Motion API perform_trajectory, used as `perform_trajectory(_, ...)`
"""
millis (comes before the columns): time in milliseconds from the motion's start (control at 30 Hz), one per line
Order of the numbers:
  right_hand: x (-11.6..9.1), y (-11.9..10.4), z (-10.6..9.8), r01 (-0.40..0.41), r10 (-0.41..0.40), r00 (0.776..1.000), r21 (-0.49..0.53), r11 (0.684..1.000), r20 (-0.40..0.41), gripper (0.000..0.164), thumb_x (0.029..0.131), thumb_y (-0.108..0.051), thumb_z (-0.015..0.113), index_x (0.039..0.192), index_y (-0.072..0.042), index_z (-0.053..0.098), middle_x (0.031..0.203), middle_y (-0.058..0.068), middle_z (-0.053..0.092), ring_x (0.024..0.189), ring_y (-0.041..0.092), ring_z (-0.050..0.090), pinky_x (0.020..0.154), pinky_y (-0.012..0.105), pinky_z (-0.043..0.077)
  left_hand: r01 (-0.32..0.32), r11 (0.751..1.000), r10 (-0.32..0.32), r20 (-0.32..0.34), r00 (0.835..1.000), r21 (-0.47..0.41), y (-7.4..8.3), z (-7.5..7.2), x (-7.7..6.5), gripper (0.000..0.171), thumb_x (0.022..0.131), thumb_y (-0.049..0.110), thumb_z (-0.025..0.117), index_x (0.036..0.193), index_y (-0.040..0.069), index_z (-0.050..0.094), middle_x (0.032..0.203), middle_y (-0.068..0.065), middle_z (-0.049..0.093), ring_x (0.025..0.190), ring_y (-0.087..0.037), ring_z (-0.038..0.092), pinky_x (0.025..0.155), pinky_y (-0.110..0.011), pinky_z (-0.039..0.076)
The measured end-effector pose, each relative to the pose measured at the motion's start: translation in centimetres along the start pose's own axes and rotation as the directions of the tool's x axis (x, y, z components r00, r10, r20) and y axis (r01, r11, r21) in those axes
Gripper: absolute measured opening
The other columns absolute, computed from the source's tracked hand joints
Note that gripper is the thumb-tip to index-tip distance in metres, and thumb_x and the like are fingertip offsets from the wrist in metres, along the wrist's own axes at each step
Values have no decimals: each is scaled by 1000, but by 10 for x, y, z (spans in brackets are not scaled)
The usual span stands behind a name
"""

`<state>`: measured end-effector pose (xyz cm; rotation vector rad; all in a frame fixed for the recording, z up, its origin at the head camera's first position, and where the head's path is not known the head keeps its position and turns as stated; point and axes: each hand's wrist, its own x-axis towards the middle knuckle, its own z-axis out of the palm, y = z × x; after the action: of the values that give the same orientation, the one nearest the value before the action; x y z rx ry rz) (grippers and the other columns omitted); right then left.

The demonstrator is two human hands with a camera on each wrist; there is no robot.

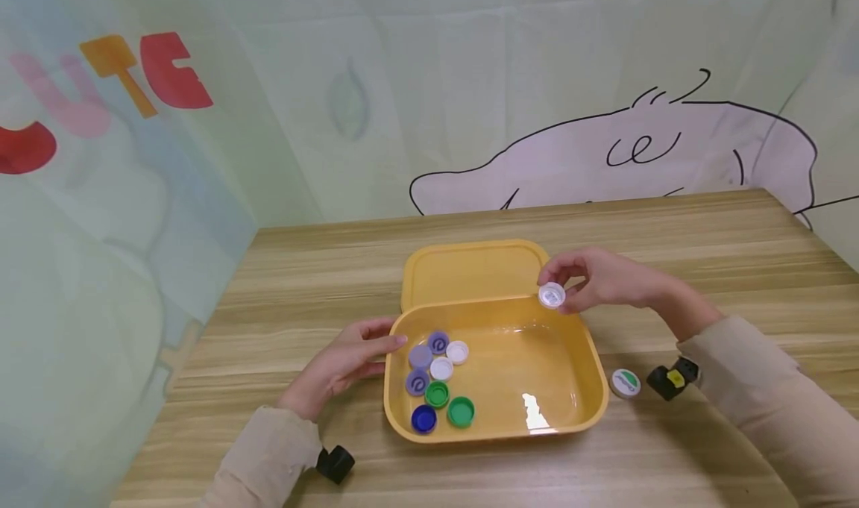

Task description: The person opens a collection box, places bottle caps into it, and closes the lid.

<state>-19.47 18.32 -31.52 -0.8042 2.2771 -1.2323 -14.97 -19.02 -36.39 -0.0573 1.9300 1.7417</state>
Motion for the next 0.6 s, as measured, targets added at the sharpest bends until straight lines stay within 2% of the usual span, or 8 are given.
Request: perform_trajectory(600, 24, -23, 14, 86, -85, 991, -15, 996, 101, 30, 75, 4, 70, 102, -5, 61, 92, 8, 60, 90, 27, 55, 80, 30, 54, -17, 1000, 17, 19, 1000, -15, -2, -2, 1, 55, 88, 15, 63, 134, -7, 42, 122, -16, 54, 99, -18, 58, 84, -36, 52)
